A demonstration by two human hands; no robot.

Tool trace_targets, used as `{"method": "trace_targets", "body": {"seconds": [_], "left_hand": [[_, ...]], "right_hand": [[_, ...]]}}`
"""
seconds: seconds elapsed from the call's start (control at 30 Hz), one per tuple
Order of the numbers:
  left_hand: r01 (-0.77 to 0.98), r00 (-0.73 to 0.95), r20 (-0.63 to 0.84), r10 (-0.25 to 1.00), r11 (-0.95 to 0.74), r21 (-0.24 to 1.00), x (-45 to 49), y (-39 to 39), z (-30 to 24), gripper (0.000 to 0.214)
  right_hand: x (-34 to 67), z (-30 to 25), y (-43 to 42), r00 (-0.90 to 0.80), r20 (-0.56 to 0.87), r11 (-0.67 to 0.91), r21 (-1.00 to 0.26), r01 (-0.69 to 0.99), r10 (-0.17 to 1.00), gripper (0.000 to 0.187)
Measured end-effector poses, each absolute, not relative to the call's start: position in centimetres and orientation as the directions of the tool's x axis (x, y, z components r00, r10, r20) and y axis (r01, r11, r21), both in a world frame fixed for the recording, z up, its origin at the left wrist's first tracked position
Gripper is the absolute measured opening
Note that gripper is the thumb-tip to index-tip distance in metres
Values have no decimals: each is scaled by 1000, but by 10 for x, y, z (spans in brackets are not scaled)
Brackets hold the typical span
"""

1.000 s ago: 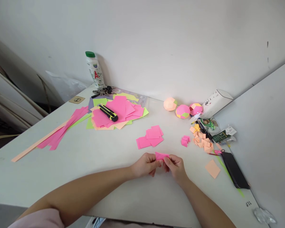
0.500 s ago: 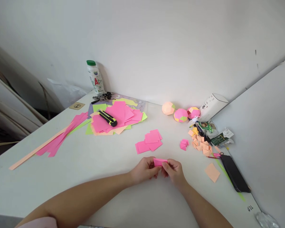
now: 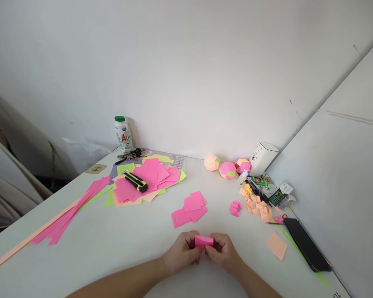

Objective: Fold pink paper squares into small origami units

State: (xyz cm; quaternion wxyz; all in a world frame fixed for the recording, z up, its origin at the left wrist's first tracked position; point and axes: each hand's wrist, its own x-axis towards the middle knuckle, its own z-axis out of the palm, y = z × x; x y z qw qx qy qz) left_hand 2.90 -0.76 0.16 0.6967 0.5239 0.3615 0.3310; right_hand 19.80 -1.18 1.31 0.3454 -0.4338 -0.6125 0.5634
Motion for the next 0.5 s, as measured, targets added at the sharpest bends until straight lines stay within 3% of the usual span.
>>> {"method": "trace_targets", "body": {"seconds": [0.13,0.3,0.5], "left_hand": [[-90,516,-141,845,218,972,29,-8,-3,19],[-90,538,-136,832,218,972,29,-7,-2,18],[-123,511,-160,844,256,959,28,-5,4,12]], "right_hand": [[196,12,-13,-374,-67,-6,-987,162,925,6],[195,11,-14,-332,-62,5,-980,198,941,7],[200,7,-9,-302,-123,-87,-988,130,945,5]]}}
